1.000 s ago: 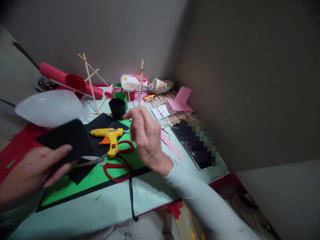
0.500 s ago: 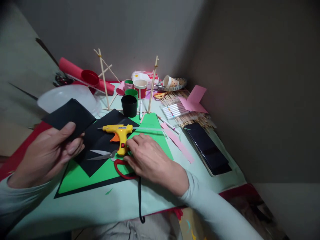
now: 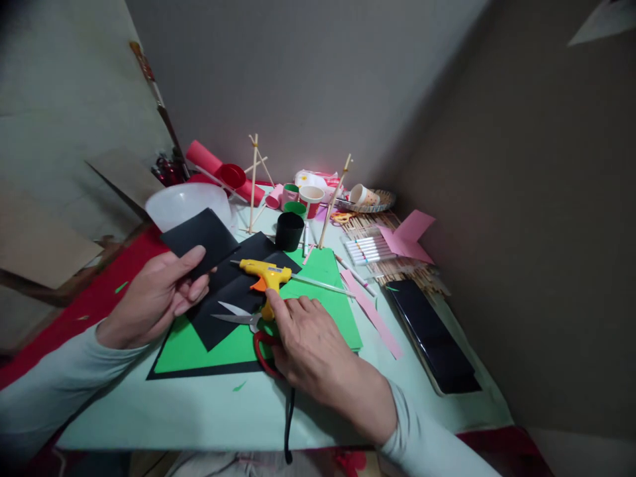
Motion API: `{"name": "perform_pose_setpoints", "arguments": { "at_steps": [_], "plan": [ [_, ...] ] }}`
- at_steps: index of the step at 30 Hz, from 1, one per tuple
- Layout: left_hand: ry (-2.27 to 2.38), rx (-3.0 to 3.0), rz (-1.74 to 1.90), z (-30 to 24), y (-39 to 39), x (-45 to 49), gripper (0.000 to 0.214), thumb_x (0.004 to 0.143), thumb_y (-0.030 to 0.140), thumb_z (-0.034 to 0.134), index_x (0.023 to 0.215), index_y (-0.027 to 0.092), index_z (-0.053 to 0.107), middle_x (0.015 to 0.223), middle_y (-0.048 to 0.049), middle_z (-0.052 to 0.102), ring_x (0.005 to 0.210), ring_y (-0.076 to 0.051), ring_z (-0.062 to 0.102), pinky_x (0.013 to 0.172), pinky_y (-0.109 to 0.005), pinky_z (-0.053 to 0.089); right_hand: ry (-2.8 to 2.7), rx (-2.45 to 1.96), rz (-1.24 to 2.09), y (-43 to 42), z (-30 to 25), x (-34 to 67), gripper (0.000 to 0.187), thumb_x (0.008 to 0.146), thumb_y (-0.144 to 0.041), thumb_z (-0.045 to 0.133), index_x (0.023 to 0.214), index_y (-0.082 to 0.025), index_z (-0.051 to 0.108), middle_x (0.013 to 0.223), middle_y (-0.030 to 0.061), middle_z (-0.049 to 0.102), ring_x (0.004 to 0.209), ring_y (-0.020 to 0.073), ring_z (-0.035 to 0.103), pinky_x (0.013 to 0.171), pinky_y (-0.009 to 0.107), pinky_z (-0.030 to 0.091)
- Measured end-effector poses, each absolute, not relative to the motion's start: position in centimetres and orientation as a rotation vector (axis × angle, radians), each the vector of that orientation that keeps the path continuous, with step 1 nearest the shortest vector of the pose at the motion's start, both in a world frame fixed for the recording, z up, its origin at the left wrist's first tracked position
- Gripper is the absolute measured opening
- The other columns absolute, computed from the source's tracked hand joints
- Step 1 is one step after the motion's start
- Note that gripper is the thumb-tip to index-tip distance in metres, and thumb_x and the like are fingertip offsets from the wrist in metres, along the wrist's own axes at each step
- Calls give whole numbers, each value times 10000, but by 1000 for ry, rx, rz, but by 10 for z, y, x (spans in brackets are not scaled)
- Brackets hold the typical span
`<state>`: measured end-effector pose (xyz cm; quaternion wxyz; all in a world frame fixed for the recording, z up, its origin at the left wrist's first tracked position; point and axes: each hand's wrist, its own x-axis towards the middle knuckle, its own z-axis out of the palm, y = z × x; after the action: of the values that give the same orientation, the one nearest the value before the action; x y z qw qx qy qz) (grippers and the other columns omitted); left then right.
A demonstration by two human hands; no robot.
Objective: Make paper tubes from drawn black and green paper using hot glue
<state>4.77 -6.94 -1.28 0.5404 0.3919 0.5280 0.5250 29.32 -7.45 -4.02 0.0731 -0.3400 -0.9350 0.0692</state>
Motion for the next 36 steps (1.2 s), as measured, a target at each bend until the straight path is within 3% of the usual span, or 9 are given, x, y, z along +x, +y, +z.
{"name": "perform_pose_setpoints", "arguments": {
  "at_steps": [4, 8, 13, 17, 20, 25, 29, 33, 36],
  "plan": [
    [1230, 936, 1285, -16, -68, 45, 510, 851, 491, 710, 506, 166, 521, 398, 7, 475, 325, -56, 366, 310, -148, 245, -2757, -1051, 458, -79, -21, 298, 616, 944, -252, 590, 1507, -79, 412, 1168, 212, 691, 975, 310, 676, 818, 472, 598],
    [1210, 940, 1321, -19, -66, 44, 423, 827, 499, 733, 620, 182, 544, 429, 20, 514, 335, -68, 380, 302, -150, 258, -2705, -1027, 649, -70, -10, 301, 587, 901, -260, 687, 1450, -197, 487, 1038, 90, 715, 822, 218, 685, 724, 344, 597],
    [1217, 958, 1361, -14, -65, 42, 521, 852, 479, 708, 486, 165, 509, 402, -5, 497, 313, -48, 363, 299, -146, 248, -2370, -873, 1169, -59, -15, 302, 711, 875, -213, 728, 1522, -314, 452, 1255, 76, 704, 933, 202, 704, 761, 318, 598],
    [1237, 948, 1461, -6, -65, 36, 539, 846, 468, 712, 455, 163, 503, 391, 0, 479, 319, -51, 380, 296, -144, 249, -2193, -892, 1279, -60, -21, 299, 571, 928, -309, 706, 1470, -304, 524, 1009, 37, 735, 805, 188, 700, 697, 316, 587],
    [1243, 939, 1500, -5, -64, 34, 513, 839, 458, 721, 475, 168, 504, 401, 5, 489, 330, -58, 393, 292, -151, 261, -2133, -920, 1269, -59, -23, 297, 410, 963, -434, 668, 1333, -262, 626, 985, 47, 742, 837, 210, 712, 739, 347, 593],
    [1255, 920, 1477, -11, -63, 37, 461, 861, 414, 715, 528, 192, 487, 415, 2, 533, 332, -75, 409, 286, -162, 272, -2087, -1019, 1187, -60, -19, 298, 408, 1000, -515, 606, 1313, -258, 656, 1132, 75, 705, 1018, 247, 684, 920, 422, 563],
    [1263, 928, 1430, -17, -62, 39, 481, 907, 394, 672, 508, 185, 505, 411, -10, 545, 314, -79, 412, 289, -170, 275, -2149, -1055, 1082, -66, -12, 299, 411, 999, -513, 595, 1327, -281, 682, 1127, 74, 613, 1121, 262, 618, 1069, 492, 486],
    [1274, 955, 1369, -24, -61, 39, 548, 924, 425, 655, 461, 147, 561, 407, -32, 543, 286, -65, 400, 294, -172, 247, -2100, -1054, 1067, -72, -4, 296, 370, 1019, -497, 554, 1224, -244, 731, 1149, 90, 541, 1164, 275, 561, 1115, 490, 439],
    [1267, 966, 1321, -27, -60, 39, 583, 912, 465, 666, 441, 135, 570, 402, -39, 532, 285, -59, 400, 303, -168, 233, -2008, -990, 1121, -71, 0, 293, 460, 1057, -556, 447, 1322, -253, 669, 1097, 80, 592, 1078, 253, 598, 1052, 460, 488]
  ]
}}
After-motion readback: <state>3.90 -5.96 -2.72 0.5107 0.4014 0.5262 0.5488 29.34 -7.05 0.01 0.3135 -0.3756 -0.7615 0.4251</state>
